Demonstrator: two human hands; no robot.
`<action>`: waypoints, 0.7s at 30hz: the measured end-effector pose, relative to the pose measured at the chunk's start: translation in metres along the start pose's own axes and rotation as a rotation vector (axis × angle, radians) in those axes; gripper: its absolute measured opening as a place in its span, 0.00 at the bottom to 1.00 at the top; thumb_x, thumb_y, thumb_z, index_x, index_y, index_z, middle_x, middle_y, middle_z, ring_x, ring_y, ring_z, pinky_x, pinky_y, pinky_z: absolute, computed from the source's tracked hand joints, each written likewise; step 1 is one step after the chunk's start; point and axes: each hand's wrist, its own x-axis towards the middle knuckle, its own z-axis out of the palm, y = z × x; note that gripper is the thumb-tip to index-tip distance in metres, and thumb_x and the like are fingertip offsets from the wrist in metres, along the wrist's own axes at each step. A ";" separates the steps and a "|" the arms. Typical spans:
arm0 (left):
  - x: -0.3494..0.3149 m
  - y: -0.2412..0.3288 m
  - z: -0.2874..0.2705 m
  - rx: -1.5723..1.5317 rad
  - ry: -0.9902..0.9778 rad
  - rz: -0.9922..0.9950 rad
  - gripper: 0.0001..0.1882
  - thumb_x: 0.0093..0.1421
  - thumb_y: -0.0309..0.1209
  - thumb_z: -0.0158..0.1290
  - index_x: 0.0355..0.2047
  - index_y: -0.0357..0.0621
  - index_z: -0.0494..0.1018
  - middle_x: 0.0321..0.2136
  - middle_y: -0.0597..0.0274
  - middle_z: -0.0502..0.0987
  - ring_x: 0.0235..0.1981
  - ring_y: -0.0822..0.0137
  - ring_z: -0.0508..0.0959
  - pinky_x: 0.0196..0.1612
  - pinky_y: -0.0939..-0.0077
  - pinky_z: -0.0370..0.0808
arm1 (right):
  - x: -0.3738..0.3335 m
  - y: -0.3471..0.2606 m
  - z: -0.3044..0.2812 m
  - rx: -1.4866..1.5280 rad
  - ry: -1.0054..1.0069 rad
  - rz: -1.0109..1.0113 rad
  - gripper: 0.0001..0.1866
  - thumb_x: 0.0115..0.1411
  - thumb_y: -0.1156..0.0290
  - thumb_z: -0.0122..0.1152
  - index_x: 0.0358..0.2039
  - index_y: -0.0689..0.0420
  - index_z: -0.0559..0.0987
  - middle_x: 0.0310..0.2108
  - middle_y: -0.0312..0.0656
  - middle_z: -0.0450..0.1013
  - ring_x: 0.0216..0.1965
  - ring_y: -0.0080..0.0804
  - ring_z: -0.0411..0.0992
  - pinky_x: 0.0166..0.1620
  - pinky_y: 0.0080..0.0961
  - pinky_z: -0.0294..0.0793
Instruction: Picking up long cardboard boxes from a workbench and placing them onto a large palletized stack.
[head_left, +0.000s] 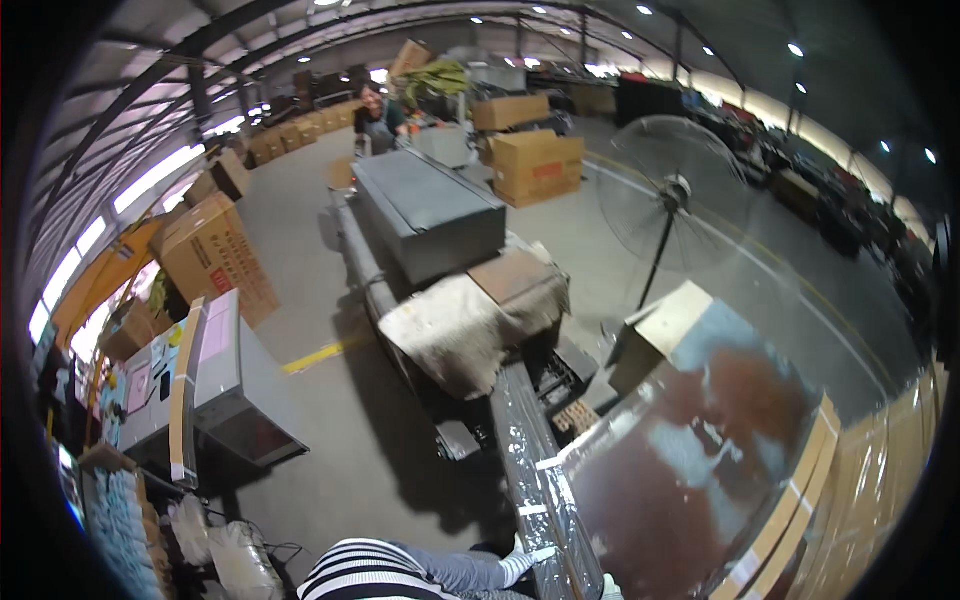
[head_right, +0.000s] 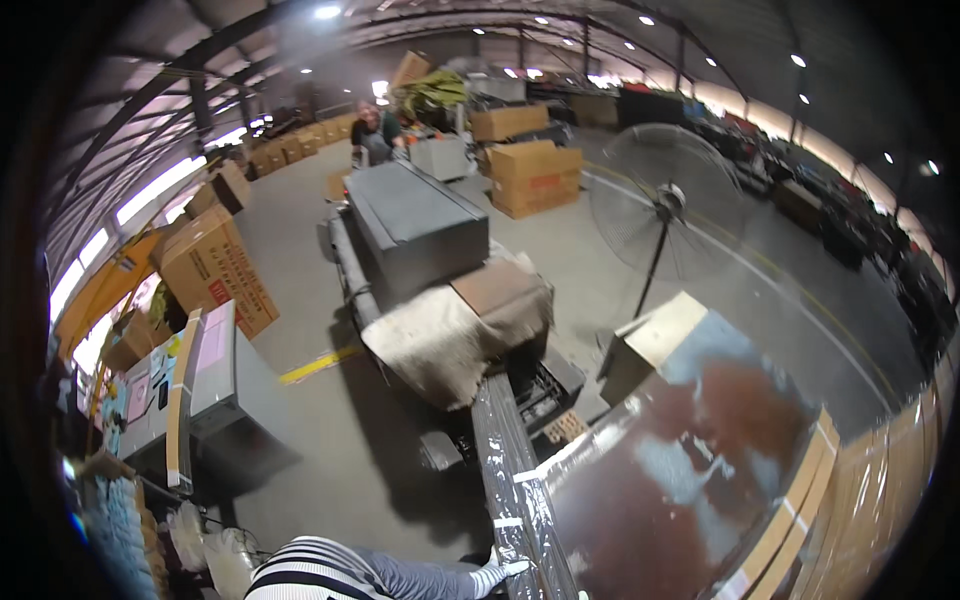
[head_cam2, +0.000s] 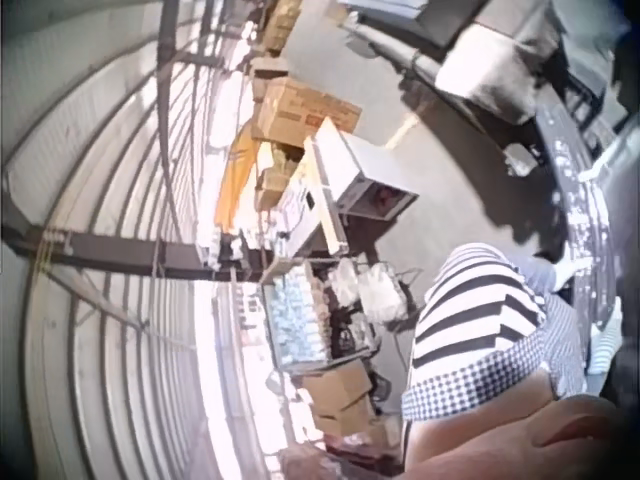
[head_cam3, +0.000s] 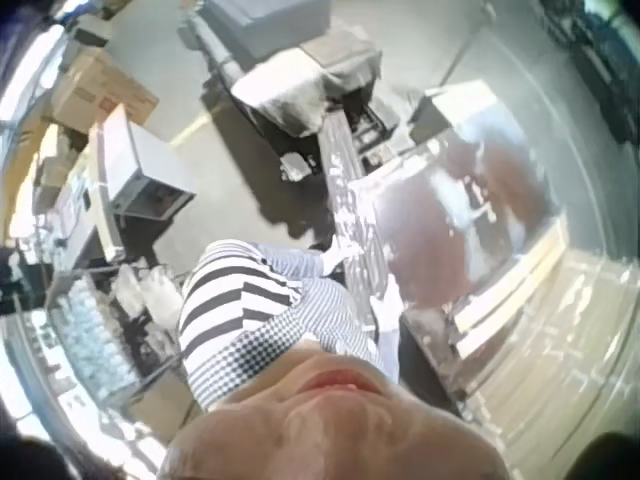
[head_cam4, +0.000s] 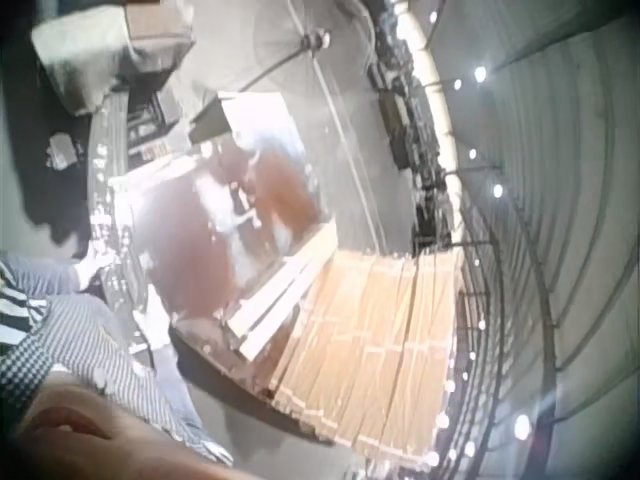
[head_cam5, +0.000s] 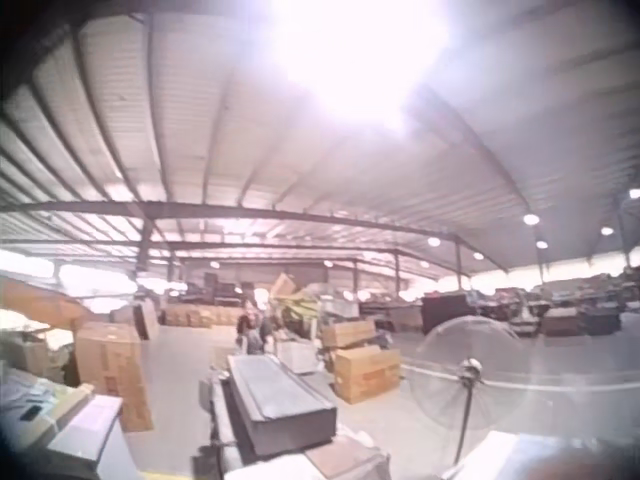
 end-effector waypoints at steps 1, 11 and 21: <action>0.015 0.008 -0.004 -0.039 0.018 0.012 0.42 0.51 0.36 0.70 0.58 0.45 0.54 0.51 0.57 0.72 0.49 0.65 0.74 0.50 0.64 0.75 | 0.019 -0.013 -0.008 0.006 -0.043 0.033 0.46 0.45 0.68 0.69 0.66 0.57 0.61 0.55 0.55 0.69 0.56 0.51 0.69 0.60 0.40 0.67; 0.065 0.128 -0.020 -0.278 -0.015 0.039 0.29 0.63 0.37 0.58 0.62 0.52 0.61 0.45 0.65 0.74 0.47 0.72 0.72 0.42 0.78 0.73 | 0.157 -0.061 -0.002 -0.071 -0.134 -0.052 0.47 0.48 0.54 0.67 0.66 0.58 0.60 0.56 0.55 0.68 0.55 0.54 0.69 0.57 0.42 0.69; 0.181 0.198 -0.073 -0.664 -0.190 -0.157 0.36 0.65 0.57 0.46 0.66 0.49 0.57 0.63 0.57 0.63 0.60 0.58 0.66 0.61 0.60 0.67 | 0.295 -0.144 -0.015 0.061 0.125 -0.258 0.28 0.52 0.69 0.62 0.55 0.57 0.72 0.45 0.55 0.74 0.48 0.53 0.72 0.55 0.41 0.71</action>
